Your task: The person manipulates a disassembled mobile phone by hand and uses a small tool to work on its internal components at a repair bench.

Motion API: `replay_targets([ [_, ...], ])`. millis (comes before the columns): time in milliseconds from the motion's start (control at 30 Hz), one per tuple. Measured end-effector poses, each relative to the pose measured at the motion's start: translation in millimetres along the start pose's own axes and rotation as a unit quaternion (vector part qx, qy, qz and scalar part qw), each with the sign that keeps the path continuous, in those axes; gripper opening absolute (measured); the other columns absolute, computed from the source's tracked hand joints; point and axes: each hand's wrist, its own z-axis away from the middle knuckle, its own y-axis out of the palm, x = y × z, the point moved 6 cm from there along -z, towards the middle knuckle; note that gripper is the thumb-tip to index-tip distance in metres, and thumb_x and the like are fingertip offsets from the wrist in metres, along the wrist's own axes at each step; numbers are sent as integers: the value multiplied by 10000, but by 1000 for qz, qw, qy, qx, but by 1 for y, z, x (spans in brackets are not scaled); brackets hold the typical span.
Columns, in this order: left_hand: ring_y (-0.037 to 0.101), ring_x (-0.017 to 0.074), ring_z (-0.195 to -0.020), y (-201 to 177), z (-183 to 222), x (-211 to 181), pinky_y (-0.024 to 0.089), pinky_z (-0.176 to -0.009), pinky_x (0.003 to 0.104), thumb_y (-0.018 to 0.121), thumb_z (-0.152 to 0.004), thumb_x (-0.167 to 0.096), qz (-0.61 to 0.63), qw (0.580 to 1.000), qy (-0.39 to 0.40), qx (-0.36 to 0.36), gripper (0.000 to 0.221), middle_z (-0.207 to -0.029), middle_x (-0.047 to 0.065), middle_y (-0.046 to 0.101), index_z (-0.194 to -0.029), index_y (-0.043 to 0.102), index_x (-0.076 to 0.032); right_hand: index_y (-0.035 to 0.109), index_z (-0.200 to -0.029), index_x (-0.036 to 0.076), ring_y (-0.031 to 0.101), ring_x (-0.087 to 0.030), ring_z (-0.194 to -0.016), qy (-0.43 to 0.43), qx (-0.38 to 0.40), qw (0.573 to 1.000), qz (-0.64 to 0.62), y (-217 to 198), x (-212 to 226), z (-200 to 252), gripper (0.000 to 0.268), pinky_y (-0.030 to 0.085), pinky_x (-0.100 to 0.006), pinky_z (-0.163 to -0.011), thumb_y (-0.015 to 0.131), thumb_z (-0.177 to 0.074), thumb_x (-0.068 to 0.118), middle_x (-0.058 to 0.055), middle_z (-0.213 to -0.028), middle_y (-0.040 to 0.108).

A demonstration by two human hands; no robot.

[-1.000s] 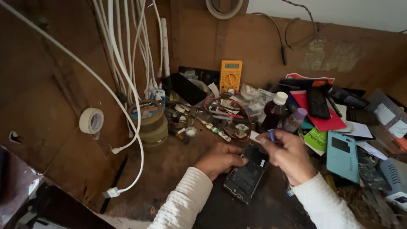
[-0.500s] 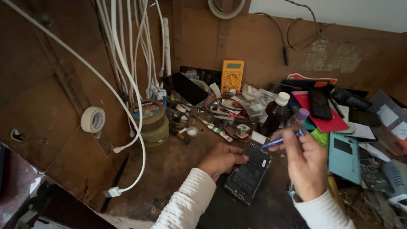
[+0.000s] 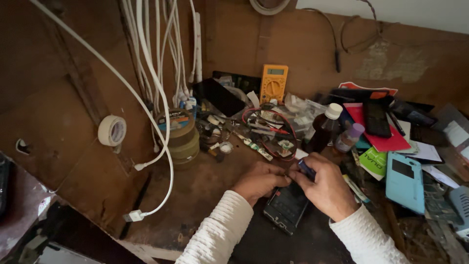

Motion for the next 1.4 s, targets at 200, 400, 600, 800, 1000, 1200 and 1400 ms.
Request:
replay_targets([
  [200,573,83,-629,-1,-1,0,407,-507,233,745,-822,-101,0,1000,14,0,206,-761,1,673,-1000,781,-4,739,-912,12,711,-328,-823,-8,0,1000,-20,3,-6,-3,202,530,-390,-726,792,-759,132,-132,-864,686],
  [400,584,74,-679,5,9,-10,438,-541,219,722,-814,-74,32,999,28,13,440,-874,-4,690,-1254,723,-70,765,-940,31,681,-243,-639,115,-5,991,-75,3,-35,5,162,532,-372,-641,767,-846,162,-112,-738,730],
  [600,681,108,-797,5,13,-17,540,-671,241,736,-798,-33,33,999,34,-9,532,-933,29,745,-1323,657,-62,756,-935,2,674,-128,-661,40,-97,992,-75,-16,-43,13,195,522,-304,-636,777,-832,167,-49,-768,743],
  [800,676,147,-797,-23,18,-20,534,-682,278,760,-841,-81,107,994,-14,-21,246,-916,50,736,-1070,730,6,759,-1073,27,522,-213,-513,179,-36,951,-248,-23,-69,14,219,401,-419,-457,672,-1042,225,-66,-728,667],
  [1000,653,175,-782,-66,29,-45,524,-657,315,770,-850,-16,174,981,-1,-82,143,-883,69,715,-975,704,7,773,-953,66,692,-226,-607,46,-3,999,-9,-11,-40,3,195,537,-372,-637,765,-844,228,-126,-731,745],
  [1200,699,208,-791,-69,42,-52,586,-693,377,696,-849,15,214,972,-28,-95,165,-909,100,740,-1012,675,26,786,-954,68,765,-304,-748,103,74,992,17,10,-25,-3,236,565,-400,-734,795,-821,263,-171,-809,769],
  [1400,704,199,-822,-70,40,-39,579,-725,378,710,-840,17,204,975,-12,-87,270,-946,79,735,-1104,656,12,769,-1008,62,741,-379,-872,79,56,995,14,25,-4,-12,325,557,-444,-808,841,-742,235,-201,-920,760],
])
